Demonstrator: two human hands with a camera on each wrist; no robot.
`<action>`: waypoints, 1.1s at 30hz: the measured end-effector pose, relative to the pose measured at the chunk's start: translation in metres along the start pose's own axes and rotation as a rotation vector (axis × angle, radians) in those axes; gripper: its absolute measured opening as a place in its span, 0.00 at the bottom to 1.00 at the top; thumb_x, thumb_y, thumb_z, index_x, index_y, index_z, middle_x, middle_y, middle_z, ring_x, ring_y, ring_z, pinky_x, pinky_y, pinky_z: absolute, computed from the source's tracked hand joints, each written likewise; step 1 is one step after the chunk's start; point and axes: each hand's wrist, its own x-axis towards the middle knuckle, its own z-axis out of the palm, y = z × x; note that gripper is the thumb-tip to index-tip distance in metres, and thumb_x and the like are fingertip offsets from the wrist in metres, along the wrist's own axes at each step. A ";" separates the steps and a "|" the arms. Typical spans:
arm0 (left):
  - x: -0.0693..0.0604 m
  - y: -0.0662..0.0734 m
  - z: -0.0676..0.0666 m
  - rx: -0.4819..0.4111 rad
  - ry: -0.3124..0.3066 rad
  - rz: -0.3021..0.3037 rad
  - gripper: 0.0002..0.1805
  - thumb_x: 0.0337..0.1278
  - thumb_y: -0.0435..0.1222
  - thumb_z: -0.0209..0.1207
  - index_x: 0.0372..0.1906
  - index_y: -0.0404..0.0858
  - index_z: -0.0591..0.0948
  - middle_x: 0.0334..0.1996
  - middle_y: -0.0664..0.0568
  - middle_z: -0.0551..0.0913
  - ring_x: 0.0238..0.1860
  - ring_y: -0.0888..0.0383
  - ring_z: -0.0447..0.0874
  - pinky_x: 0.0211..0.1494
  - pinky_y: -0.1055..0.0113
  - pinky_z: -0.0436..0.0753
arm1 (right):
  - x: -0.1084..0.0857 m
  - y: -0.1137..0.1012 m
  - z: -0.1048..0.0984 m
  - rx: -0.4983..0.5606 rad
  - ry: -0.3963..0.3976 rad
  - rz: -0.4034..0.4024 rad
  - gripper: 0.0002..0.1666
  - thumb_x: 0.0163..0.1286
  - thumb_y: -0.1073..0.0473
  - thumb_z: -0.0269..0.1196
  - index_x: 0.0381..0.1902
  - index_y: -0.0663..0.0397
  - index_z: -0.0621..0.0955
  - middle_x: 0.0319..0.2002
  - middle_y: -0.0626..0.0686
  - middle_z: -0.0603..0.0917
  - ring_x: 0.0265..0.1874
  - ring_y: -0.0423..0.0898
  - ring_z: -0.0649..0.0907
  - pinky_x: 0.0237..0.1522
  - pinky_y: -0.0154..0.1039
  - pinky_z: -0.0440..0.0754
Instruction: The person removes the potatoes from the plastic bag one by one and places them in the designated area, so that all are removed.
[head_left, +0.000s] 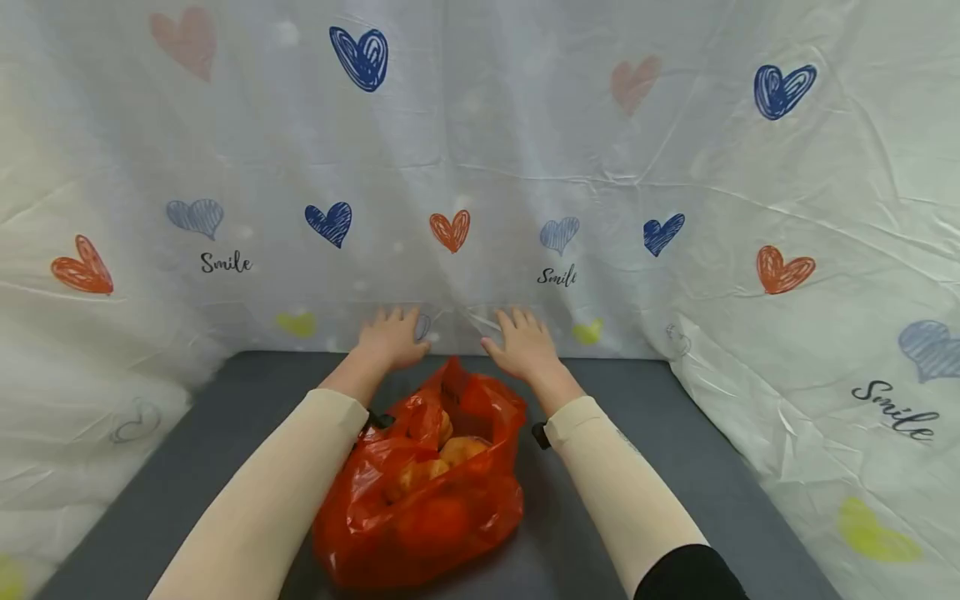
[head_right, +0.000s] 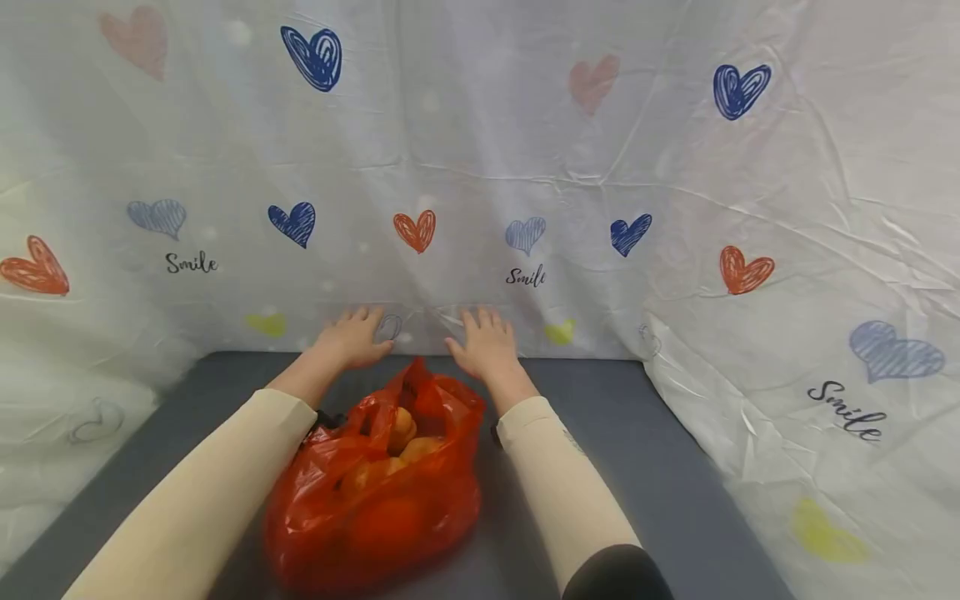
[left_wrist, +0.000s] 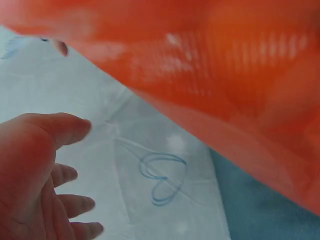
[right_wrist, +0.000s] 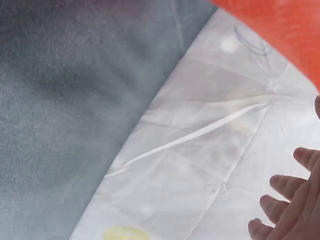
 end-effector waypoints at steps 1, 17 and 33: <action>-0.002 0.000 0.000 -0.020 0.000 0.001 0.43 0.74 0.52 0.53 0.82 0.36 0.53 0.79 0.32 0.52 0.78 0.29 0.45 0.74 0.32 0.49 | -0.002 0.001 0.000 0.016 0.003 -0.011 0.42 0.79 0.35 0.50 0.81 0.49 0.59 0.80 0.61 0.56 0.78 0.61 0.54 0.75 0.61 0.51; -0.055 0.003 -0.013 -0.215 -0.029 0.095 0.42 0.73 0.49 0.56 0.82 0.37 0.55 0.77 0.36 0.60 0.76 0.36 0.59 0.72 0.38 0.62 | -0.037 0.009 -0.020 0.323 0.006 -0.171 0.36 0.77 0.44 0.59 0.74 0.59 0.70 0.71 0.60 0.72 0.71 0.59 0.70 0.70 0.57 0.65; -0.124 -0.003 -0.012 -0.464 -0.059 0.100 0.42 0.74 0.63 0.45 0.83 0.46 0.56 0.77 0.41 0.63 0.73 0.37 0.65 0.69 0.34 0.63 | -0.085 -0.020 -0.042 0.547 -0.048 -0.285 0.23 0.78 0.51 0.60 0.66 0.50 0.80 0.62 0.50 0.81 0.63 0.52 0.78 0.65 0.56 0.72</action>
